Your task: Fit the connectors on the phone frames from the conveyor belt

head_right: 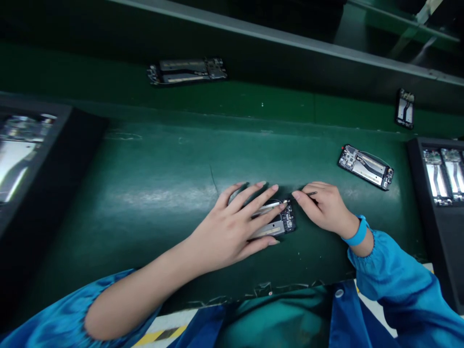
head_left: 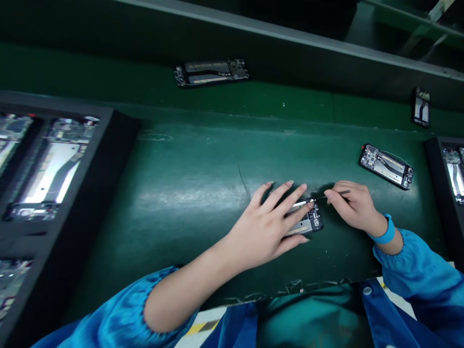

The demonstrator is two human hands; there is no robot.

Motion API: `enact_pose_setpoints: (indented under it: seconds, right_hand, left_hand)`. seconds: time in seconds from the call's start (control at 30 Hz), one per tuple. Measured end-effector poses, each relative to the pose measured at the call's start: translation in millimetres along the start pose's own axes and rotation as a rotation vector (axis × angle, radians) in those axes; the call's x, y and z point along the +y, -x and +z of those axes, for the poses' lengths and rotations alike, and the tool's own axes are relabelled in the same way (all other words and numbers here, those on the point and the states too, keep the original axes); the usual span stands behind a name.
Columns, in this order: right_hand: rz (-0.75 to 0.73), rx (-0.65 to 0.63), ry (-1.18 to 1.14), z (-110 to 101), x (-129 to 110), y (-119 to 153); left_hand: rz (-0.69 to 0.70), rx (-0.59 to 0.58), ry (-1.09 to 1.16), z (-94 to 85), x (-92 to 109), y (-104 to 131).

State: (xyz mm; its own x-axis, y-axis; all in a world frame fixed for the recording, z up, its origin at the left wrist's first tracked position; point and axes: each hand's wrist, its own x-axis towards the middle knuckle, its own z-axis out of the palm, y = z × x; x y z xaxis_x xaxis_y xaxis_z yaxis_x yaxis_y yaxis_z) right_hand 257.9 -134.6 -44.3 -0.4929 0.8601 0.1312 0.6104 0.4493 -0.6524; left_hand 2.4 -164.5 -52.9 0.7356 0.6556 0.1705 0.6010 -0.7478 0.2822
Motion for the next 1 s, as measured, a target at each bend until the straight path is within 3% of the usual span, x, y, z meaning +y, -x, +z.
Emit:
enact_pose_setpoints:
  seconds: [0.27, 0.5, 0.6, 0.77, 0.83, 0.93, 1.0]
  right_hand:
    - [-0.067, -0.11, 0.056, 11.1, -2.0, -3.5]
    - [-0.085, -0.061, 0.113, 12.2, -1.7, -1.3]
    - [-0.005, -0.061, 0.079, 13.2, -2.8, -2.9]
    - [0.319, -0.079, -0.142, 3.5, -4.5, -15.7]
    - [0.452, -0.208, -0.264, -3.3, -6.1, -24.1]
    - [0.64, -0.517, -0.321, -10.4, -11.7, -36.9]
    - [0.698, -0.621, -0.318, -11.8, -16.1, -43.8]
  left_hand:
    - [-0.012, 0.004, 0.017, 0.6, -0.1, -0.1]
    - [-0.02, 0.006, 0.016, 0.7, 0.3, -0.4]
    - [-0.037, 0.02, 0.042, 1.9, 1.2, -0.6]
    - [-0.144, 0.06, 0.117, 4.1, 2.4, -1.6]
    - [-0.132, 0.066, 0.114, 4.9, 1.9, -1.8]
    - [-0.058, 0.095, 0.074, 6.2, 0.3, -1.4]
    - [-0.02, 0.118, 0.046, 7.3, -0.9, -1.1]
